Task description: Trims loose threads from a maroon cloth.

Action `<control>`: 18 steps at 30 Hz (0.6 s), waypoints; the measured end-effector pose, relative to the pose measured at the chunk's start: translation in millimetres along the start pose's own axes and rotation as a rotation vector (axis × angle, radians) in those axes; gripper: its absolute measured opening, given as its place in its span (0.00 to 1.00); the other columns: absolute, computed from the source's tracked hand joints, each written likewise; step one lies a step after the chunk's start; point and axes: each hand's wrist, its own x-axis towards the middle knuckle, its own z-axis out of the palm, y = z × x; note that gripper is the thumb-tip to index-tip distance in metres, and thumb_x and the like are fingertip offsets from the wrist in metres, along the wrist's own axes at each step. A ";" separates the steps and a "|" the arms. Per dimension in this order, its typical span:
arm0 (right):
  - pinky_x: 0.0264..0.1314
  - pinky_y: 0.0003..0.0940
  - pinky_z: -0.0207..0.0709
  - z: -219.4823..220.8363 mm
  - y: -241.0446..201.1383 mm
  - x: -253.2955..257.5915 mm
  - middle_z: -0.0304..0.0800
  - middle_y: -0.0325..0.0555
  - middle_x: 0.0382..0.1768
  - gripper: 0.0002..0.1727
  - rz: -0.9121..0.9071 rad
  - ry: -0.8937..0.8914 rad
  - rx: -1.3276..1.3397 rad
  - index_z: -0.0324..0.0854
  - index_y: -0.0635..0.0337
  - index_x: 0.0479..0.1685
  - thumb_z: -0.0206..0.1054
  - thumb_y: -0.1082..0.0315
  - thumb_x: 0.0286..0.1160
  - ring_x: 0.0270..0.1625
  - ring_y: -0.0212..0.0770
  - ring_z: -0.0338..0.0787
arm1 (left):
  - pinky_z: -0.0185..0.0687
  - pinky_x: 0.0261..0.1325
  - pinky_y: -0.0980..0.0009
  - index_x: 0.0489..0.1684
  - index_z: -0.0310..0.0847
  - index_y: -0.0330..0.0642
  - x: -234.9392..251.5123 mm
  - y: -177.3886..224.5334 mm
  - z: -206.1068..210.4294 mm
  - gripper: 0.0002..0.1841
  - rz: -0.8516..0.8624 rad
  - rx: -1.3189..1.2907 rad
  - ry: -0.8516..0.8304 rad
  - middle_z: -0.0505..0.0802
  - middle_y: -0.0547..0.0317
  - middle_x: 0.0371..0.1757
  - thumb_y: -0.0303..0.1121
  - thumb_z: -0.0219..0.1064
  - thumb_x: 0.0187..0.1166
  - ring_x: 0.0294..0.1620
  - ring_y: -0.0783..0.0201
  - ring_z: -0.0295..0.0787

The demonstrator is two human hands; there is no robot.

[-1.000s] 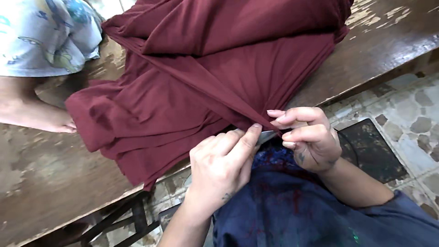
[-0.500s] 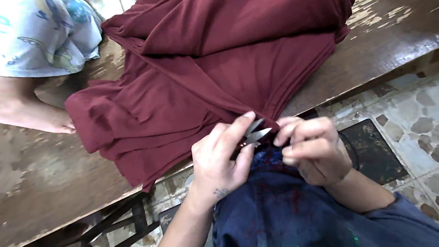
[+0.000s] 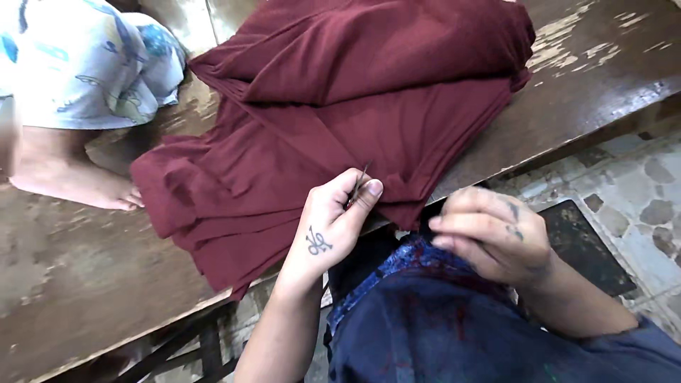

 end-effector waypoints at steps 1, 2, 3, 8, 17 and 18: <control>0.60 0.23 0.82 4.1 4.1 7.2 0.85 0.44 0.47 0.10 -0.009 0.027 -0.070 0.86 0.57 0.52 0.69 0.61 0.82 0.55 0.32 0.86 | 0.67 0.14 0.83 0.36 0.84 0.49 0.9 0.7 -0.5 0.11 -0.003 0.006 -0.006 0.79 0.74 0.16 0.38 0.59 0.88 0.11 0.80 0.70; 0.62 0.26 0.82 10.1 9.8 14.0 0.84 0.47 0.52 0.11 -0.017 0.041 -0.116 0.87 0.56 0.55 0.71 0.62 0.80 0.58 0.35 0.86 | 0.67 0.14 0.83 0.36 0.84 0.49 1.5 1.3 -0.6 0.11 -0.006 0.012 -0.010 0.79 0.73 0.16 0.38 0.59 0.88 0.12 0.79 0.70; 0.61 0.29 0.83 17.3 16.5 19.8 0.85 0.52 0.54 0.11 -0.020 0.048 -0.131 0.90 0.56 0.53 0.72 0.63 0.78 0.56 0.39 0.86 | 0.67 0.15 0.83 0.36 0.84 0.49 1.8 1.8 -0.3 0.11 -0.008 0.019 -0.013 0.80 0.73 0.17 0.38 0.59 0.88 0.12 0.79 0.71; 0.53 0.27 0.85 35.6 30.7 25.7 0.90 0.54 0.44 0.08 0.005 0.116 0.042 0.88 0.66 0.36 0.65 0.73 0.80 0.50 0.38 0.90 | 0.67 0.17 0.84 0.35 0.84 0.49 2.6 1.4 0.8 0.10 -0.012 0.042 -0.008 0.79 0.74 0.17 0.37 0.60 0.87 0.13 0.81 0.71; 0.54 0.37 0.85 -2.2 5.5 -3.3 0.83 0.44 0.27 0.26 -0.005 -0.021 0.267 0.75 0.58 0.29 0.50 0.50 0.94 0.39 0.38 0.89 | 0.83 0.37 0.76 0.41 0.86 0.41 19.5 24.4 -50.4 0.09 0.232 0.237 0.144 0.89 0.68 0.32 0.33 0.60 0.85 0.31 0.77 0.84; 0.54 0.37 0.84 -0.1 2.7 -7.5 0.84 0.45 0.26 0.28 -0.018 -0.027 0.235 0.77 0.58 0.28 0.53 0.46 0.92 0.39 0.39 0.90 | 0.80 0.33 0.78 0.37 0.81 0.43 26.0 32.1 -65.1 0.10 0.247 0.049 0.405 0.85 0.71 0.28 0.30 0.56 0.89 0.26 0.77 0.81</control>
